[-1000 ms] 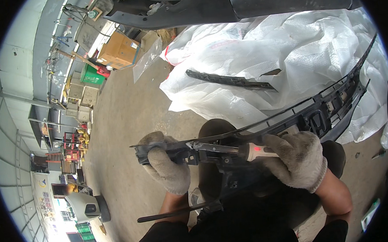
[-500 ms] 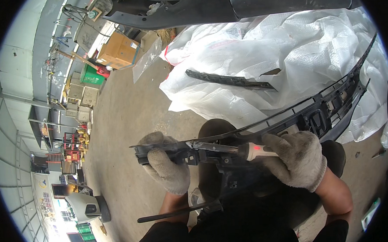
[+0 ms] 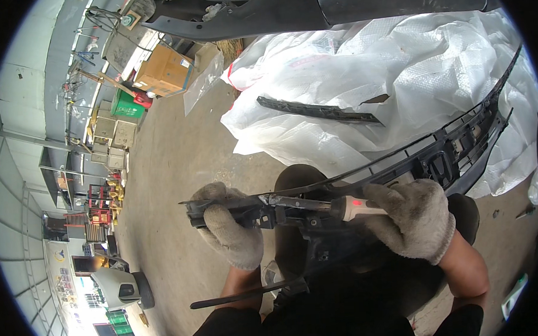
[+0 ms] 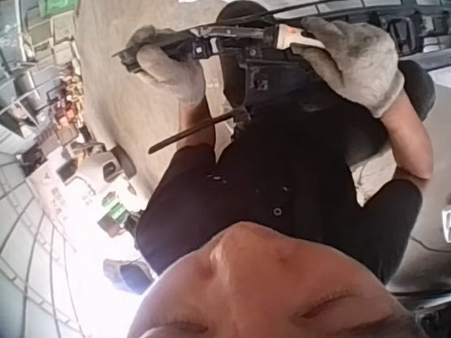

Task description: The person uses a hot air gun and a plastic welding rod to repair a crack in a black plastic car bumper. They heat the crack and feed the rod into the seam to fuse the plastic.

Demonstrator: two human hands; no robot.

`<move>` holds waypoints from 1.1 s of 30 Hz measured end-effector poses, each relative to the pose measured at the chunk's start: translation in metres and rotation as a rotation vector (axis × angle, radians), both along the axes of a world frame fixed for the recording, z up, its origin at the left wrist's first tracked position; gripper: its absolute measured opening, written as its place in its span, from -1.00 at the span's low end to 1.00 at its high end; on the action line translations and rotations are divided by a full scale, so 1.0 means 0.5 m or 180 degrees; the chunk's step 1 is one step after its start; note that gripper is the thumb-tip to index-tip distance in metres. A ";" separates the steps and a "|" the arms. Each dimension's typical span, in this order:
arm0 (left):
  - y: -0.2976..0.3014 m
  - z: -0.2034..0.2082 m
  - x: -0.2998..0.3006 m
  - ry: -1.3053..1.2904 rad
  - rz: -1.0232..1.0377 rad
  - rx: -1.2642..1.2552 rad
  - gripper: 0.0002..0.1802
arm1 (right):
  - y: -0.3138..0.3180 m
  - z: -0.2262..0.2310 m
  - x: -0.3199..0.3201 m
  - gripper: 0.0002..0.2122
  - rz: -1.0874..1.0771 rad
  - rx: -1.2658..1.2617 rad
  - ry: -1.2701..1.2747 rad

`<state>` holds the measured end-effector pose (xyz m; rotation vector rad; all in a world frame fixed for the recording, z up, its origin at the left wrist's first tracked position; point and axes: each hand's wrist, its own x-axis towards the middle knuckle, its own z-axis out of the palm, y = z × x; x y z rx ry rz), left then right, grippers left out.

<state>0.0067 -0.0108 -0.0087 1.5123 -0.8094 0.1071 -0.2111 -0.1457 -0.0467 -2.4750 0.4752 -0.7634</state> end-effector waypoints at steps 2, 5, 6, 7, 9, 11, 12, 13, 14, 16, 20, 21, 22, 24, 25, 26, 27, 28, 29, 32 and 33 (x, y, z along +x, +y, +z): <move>-0.002 -0.002 0.000 -0.0021 0.0031 0.0027 -0.42 | 0.000 -0.004 -0.003 -0.63 -0.0001 0.0009 0.0061; 0.013 -0.007 0.016 0.0129 -0.0309 -0.0188 -0.46 | -0.004 -0.002 -0.003 -0.63 -0.0048 0.0017 -0.0065; 0.014 -0.007 0.016 0.0154 -0.0315 -0.0180 -0.47 | -0.005 -0.002 -0.001 -0.63 -0.0067 0.0022 -0.0132; 0.015 -0.006 0.015 0.0179 -0.0321 -0.0173 -0.47 | -0.004 0.001 0.000 -0.63 -0.0036 0.0094 -0.0071; 0.009 -0.002 0.009 0.0125 -0.0204 -0.0106 -0.49 | -0.003 0.006 0.000 -0.63 0.0021 0.0238 0.0058; -0.008 0.004 -0.005 -0.0032 0.0042 0.0011 -0.45 | 0.002 0.002 0.000 -0.63 0.0016 0.0176 0.0041; -0.003 0.003 -0.002 0.0057 -0.0116 -0.0063 -0.48 | 0.003 0.002 -0.001 -0.63 0.0014 0.0144 0.0022; 0.007 0.001 0.006 0.0147 -0.0275 -0.0138 -0.50 | 0.001 0.003 -0.001 -0.64 -0.0011 0.0139 -0.0027; 0.012 -0.002 0.011 0.0236 -0.0434 -0.0212 -0.50 | -0.002 0.005 -0.002 -0.64 -0.0036 0.0133 -0.0075; 0.012 -0.010 0.017 0.0201 -0.0365 -0.0268 -0.50 | -0.004 0.004 0.000 -0.64 -0.0044 0.0163 -0.0112; 0.014 -0.004 0.010 0.0311 -0.0313 -0.0182 -0.50 | -0.001 -0.001 0.002 -0.66 -0.0002 0.0247 -0.0033; 0.013 -0.005 0.012 0.0291 -0.0340 -0.0197 -0.50 | -0.001 -0.002 0.002 -0.66 0.0005 0.0253 -0.0003; 0.013 -0.007 0.014 0.0272 -0.0367 -0.0212 -0.49 | -0.003 -0.001 0.002 -0.66 -0.0018 0.0280 -0.0067; 0.012 -0.007 0.015 0.0261 -0.0370 -0.0239 -0.49 | -0.009 0.000 0.000 -0.67 -0.0059 0.0329 -0.0197; 0.011 -0.007 0.014 0.0269 -0.0346 -0.0251 -0.49 | -0.008 -0.002 -0.001 -0.67 -0.0044 0.0373 -0.0174; 0.011 -0.006 0.012 0.0278 -0.0321 -0.0262 -0.48 | -0.006 -0.005 -0.002 -0.68 -0.0028 0.0419 -0.0152; 0.011 -0.005 0.011 0.0284 -0.0301 -0.0258 -0.48 | -0.006 -0.007 -0.002 -0.68 -0.0012 0.0464 -0.0129; 0.011 -0.005 0.010 0.0290 -0.0281 -0.0254 -0.48 | -0.006 -0.008 -0.003 -0.68 0.0035 0.0464 -0.0103; 0.013 -0.005 0.011 0.0297 -0.0258 -0.0250 -0.48 | -0.006 -0.009 -0.002 -0.69 0.0084 0.0464 -0.0076; 0.011 -0.010 0.020 0.0258 -0.0377 -0.0212 -0.47 | 0.000 -0.008 0.000 -0.69 0.0131 0.0582 -0.0007; 0.010 -0.009 0.018 0.0243 -0.0308 -0.0233 -0.47 | 0.003 -0.006 0.002 -0.69 0.0141 0.0637 -0.0002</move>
